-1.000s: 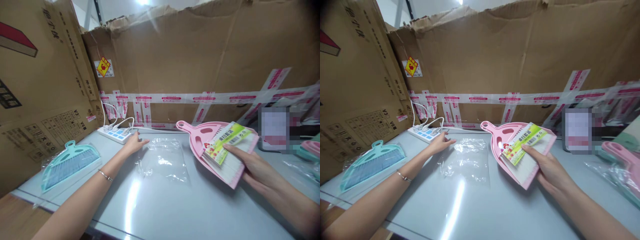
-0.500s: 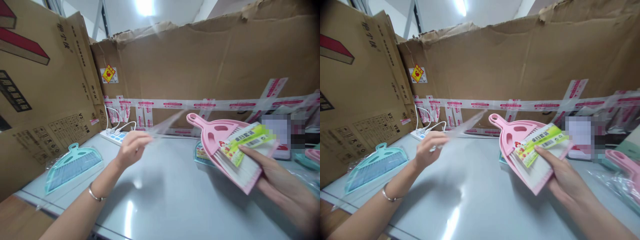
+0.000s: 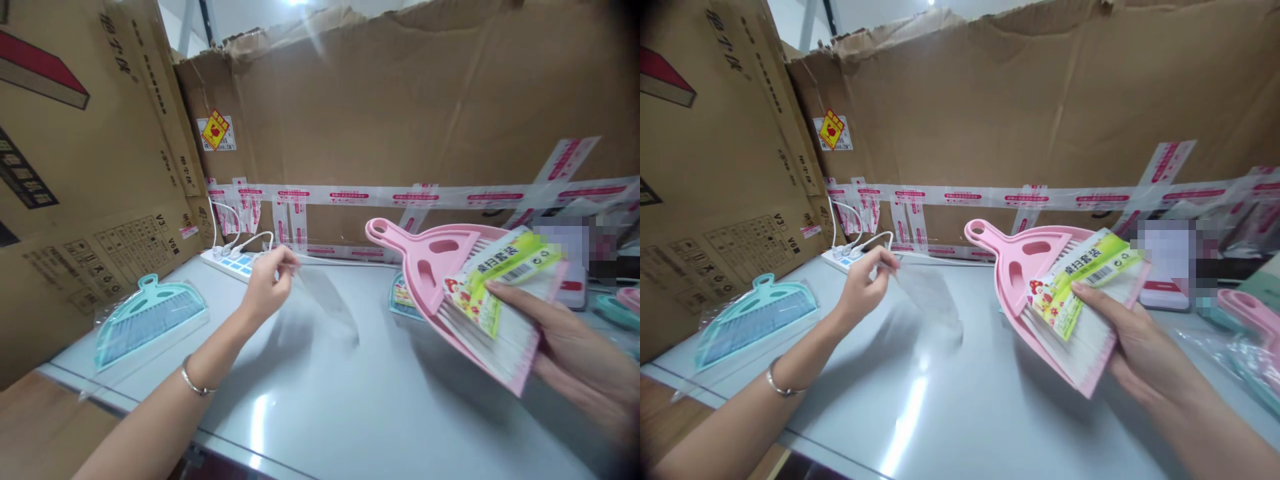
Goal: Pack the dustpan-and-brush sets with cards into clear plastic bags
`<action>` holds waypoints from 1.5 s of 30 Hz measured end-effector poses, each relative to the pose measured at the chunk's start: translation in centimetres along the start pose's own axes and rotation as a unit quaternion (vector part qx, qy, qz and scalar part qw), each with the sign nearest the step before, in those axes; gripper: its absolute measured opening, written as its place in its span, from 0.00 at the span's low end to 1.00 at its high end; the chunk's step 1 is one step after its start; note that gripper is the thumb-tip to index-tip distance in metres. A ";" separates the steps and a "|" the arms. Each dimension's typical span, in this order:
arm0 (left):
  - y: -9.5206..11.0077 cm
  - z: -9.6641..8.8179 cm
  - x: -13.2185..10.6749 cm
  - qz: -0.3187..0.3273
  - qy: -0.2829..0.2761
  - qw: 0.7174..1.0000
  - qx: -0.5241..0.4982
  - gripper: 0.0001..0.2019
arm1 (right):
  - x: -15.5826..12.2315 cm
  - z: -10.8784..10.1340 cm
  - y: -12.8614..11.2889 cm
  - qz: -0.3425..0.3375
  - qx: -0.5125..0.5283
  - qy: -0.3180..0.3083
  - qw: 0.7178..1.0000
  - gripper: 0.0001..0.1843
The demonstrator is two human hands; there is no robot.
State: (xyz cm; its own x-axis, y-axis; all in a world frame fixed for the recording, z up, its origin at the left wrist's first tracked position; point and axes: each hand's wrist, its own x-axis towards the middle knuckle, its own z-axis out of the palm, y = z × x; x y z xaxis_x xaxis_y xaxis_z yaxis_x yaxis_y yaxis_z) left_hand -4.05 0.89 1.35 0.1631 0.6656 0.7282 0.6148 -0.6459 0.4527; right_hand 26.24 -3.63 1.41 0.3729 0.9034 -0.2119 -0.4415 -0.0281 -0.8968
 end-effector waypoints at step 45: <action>2.8 -2.6 -0.6 -0.236 -0.302 0.923 -0.005 0.25 | -3.9 2.5 7.6 0.187 0.021 -0.101 0.977 0.31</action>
State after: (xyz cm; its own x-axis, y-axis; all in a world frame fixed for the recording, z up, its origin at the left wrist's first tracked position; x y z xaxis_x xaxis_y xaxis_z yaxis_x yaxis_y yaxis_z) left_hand -4.44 -2.33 3.54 0.2812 0.9592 0.0288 0.7210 -0.2310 0.6533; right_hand 19.37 -6.30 -3.57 0.0124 0.8989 -0.4379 -0.5503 -0.3595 -0.7536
